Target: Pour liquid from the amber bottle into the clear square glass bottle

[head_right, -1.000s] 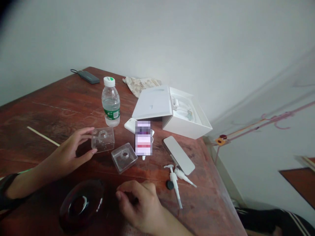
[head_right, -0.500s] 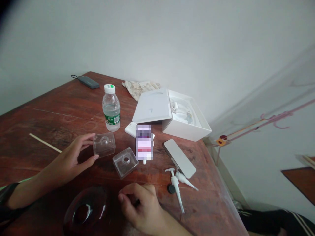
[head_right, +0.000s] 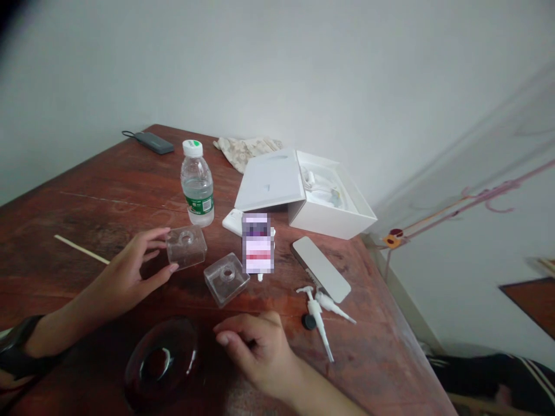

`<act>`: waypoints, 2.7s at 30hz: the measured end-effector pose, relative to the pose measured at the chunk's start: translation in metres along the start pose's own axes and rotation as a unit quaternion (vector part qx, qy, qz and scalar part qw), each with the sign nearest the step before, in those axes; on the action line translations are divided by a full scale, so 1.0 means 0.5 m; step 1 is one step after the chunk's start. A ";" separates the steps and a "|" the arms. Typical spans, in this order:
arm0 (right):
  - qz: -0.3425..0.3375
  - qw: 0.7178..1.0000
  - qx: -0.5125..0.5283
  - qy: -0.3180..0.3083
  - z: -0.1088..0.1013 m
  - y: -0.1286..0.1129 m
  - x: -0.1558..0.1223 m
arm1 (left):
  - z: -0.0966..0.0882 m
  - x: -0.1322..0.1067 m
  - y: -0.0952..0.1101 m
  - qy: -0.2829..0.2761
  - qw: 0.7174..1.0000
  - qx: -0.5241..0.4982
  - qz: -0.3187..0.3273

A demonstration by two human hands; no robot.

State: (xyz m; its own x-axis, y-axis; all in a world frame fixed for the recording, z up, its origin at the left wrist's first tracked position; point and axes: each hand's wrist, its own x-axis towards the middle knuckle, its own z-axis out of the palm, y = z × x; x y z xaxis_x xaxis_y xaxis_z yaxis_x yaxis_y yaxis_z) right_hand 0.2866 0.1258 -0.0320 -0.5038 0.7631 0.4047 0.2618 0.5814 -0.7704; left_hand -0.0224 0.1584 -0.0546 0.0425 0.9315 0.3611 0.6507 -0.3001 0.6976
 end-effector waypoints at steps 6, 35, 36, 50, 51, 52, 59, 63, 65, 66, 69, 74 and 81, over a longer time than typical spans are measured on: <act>-0.044 0.998 -0.031 -0.043 0.002 -0.007 -0.010 | -0.004 0.002 -0.002 -0.003 1.000 0.004 0.011; -0.030 0.998 -0.024 -0.049 0.008 0.005 -0.006 | -0.013 0.005 -0.004 0.000 0.996 0.078 0.030; -0.029 0.998 -0.024 -0.049 0.008 0.006 -0.006 | -0.014 0.005 0.000 0.009 0.996 0.083 0.039; -0.002 0.998 0.023 -0.054 0.010 0.002 -0.012 | -0.038 -0.025 0.089 0.069 0.986 0.026 0.149; -0.002 0.998 0.023 -0.053 0.010 0.001 -0.012 | -0.038 -0.028 0.089 0.044 0.985 0.026 0.167; -0.002 0.998 0.022 -0.051 0.010 0.000 -0.012 | -0.037 -0.031 0.088 0.025 0.983 0.028 0.182; -0.019 0.999 0.018 -0.035 0.014 0.004 -0.009 | -0.045 -0.037 0.081 -0.038 0.983 0.024 0.178; -0.027 0.999 -0.003 -0.030 0.012 0.008 -0.011 | -0.061 -0.036 0.098 -0.103 0.982 -0.004 0.157; -0.027 0.999 -0.008 -0.029 0.010 0.009 -0.012 | -0.066 -0.042 0.105 -0.119 0.984 -0.018 0.134; -0.026 0.999 -0.009 -0.031 0.008 0.009 -0.013 | -0.069 -0.046 0.107 -0.119 0.985 -0.024 0.123; -0.021 0.999 -0.003 -0.038 0.007 0.008 -0.011 | -0.078 -0.056 0.106 -0.111 0.987 -0.042 0.108; -0.015 0.997 0.036 -0.060 0.013 0.006 -0.004 | -0.091 -0.032 0.106 -0.225 0.963 -0.127 0.073; -0.012 0.997 0.041 -0.071 0.016 0.010 -0.004 | -0.074 0.002 0.122 -0.393 0.890 -0.232 0.019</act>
State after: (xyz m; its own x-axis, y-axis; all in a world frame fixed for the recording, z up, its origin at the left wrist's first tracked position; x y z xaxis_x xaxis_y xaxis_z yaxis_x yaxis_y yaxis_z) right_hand 0.2824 0.1248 -0.0404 -0.6221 0.6986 0.3534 0.1840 0.5692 -0.8014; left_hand -0.0106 0.1336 0.0113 0.6937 0.7197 -0.0272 0.2624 -0.2174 0.9402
